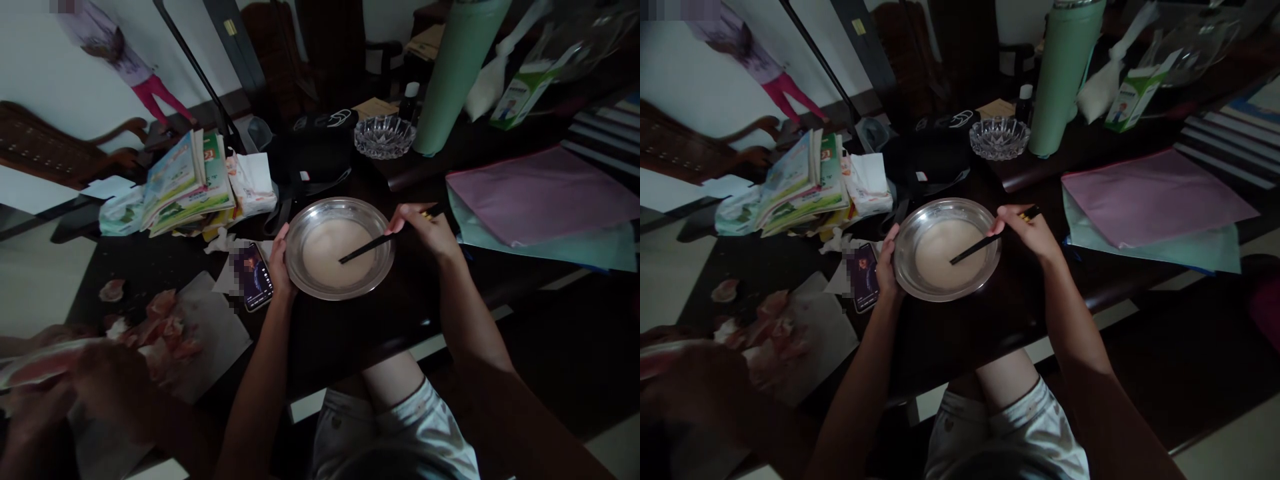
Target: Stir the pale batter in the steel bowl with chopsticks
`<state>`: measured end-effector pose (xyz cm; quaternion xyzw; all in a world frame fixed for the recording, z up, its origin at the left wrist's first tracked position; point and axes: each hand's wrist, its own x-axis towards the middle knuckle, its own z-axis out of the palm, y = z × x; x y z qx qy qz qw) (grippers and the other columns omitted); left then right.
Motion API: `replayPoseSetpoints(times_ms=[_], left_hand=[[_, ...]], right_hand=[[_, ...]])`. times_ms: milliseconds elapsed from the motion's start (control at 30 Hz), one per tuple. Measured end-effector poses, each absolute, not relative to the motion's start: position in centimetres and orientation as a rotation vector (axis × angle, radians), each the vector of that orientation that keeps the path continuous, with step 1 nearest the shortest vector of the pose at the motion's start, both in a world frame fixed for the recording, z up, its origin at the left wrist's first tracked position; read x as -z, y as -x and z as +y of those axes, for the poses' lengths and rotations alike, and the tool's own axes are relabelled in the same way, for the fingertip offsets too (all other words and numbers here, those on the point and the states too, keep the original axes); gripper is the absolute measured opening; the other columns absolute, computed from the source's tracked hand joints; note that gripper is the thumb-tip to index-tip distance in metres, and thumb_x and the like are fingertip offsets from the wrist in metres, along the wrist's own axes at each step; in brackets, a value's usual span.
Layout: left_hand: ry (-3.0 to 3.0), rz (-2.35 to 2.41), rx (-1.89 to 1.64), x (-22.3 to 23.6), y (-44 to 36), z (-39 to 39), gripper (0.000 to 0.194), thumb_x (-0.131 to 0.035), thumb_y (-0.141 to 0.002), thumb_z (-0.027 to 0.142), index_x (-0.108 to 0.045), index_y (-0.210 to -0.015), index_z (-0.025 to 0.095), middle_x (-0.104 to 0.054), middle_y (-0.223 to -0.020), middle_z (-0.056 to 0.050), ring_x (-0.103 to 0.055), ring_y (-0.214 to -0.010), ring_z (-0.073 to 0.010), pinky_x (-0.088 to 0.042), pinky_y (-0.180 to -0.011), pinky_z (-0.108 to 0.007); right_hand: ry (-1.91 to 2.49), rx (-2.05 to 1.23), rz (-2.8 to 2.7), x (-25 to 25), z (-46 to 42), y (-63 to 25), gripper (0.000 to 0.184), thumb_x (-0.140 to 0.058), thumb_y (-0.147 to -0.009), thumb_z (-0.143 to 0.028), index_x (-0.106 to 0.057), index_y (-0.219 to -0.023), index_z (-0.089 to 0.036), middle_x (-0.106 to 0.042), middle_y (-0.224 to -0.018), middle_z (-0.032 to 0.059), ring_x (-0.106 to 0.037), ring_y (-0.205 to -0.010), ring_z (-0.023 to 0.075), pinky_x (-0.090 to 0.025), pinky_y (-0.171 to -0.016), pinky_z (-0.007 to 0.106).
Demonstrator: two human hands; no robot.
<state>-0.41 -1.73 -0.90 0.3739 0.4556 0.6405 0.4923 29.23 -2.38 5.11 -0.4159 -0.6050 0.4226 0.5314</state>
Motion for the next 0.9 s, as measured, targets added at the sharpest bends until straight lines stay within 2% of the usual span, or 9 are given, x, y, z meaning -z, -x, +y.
replayPoseSetpoints(times_ms=[167,333,533,733,900], left_hand=[[-0.885,1.092,-1.555,0.91,0.44,-1.75,0.044,-0.069,-0.081,0.048,-0.072,-0.118,0.025,-0.064,-0.141,-0.006,-0.05,-0.139,-0.0289,-0.035,-0.118,-0.04],[-0.912,1.096,-1.548,0.97,0.42,-1.74,0.043,-0.068,-0.082,0.049,-0.071,-0.118,0.026,-0.064,-0.14,-0.005,-0.049,-0.14,-0.029,-0.034,-0.119,-0.041],[-0.907,1.095,-1.554,1.06,0.5,-1.66,0.042,-0.069,-0.081,0.047,-0.072,-0.116,0.026,-0.063,-0.141,-0.005,-0.049,-0.141,-0.0294,-0.033,-0.12,-0.042],[-0.873,1.095,-1.571,0.77,0.26,-1.8,0.043,-0.069,-0.079,0.046,-0.072,-0.116,0.024,-0.063,-0.141,-0.006,-0.049,-0.14,-0.03,-0.033,-0.12,-0.044],[-0.889,1.111,-1.544,0.86,0.4,-1.72,0.042,-0.068,-0.081,0.046,-0.072,-0.117,0.026,-0.062,-0.143,-0.006,-0.048,-0.142,-0.0302,-0.032,-0.122,-0.045]], right_hand=[[0.967,-0.985,-1.549,-5.19,-2.29,-28.88,0.038,-0.066,-0.086,-0.059,-0.077,-0.072,-0.025,-0.077,-0.079,0.0038,-0.072,-0.083,0.0196,-0.053,-0.084,0.035],[1.039,-0.96,-1.377,-5.14,-2.34,-29.37,0.047,-0.059,-0.09,-0.061,-0.07,-0.06,-0.025,-0.075,-0.067,0.0027,-0.071,-0.071,0.02,-0.055,-0.081,0.037],[0.975,-1.002,-1.546,-5.11,-2.34,-28.93,0.037,-0.065,-0.087,-0.058,-0.077,-0.073,-0.026,-0.078,-0.081,0.0034,-0.072,-0.084,0.0199,-0.053,-0.087,0.036],[1.025,-0.982,-1.394,-5.29,-2.44,-29.2,0.048,-0.06,-0.088,-0.062,-0.071,-0.06,-0.025,-0.074,-0.067,0.003,-0.071,-0.071,0.0203,-0.055,-0.08,0.038],[0.982,-1.013,-1.543,-5.28,-2.37,-28.89,0.039,-0.066,-0.085,-0.061,-0.076,-0.071,-0.026,-0.078,-0.079,0.0029,-0.073,-0.083,0.0199,-0.054,-0.086,0.036]])
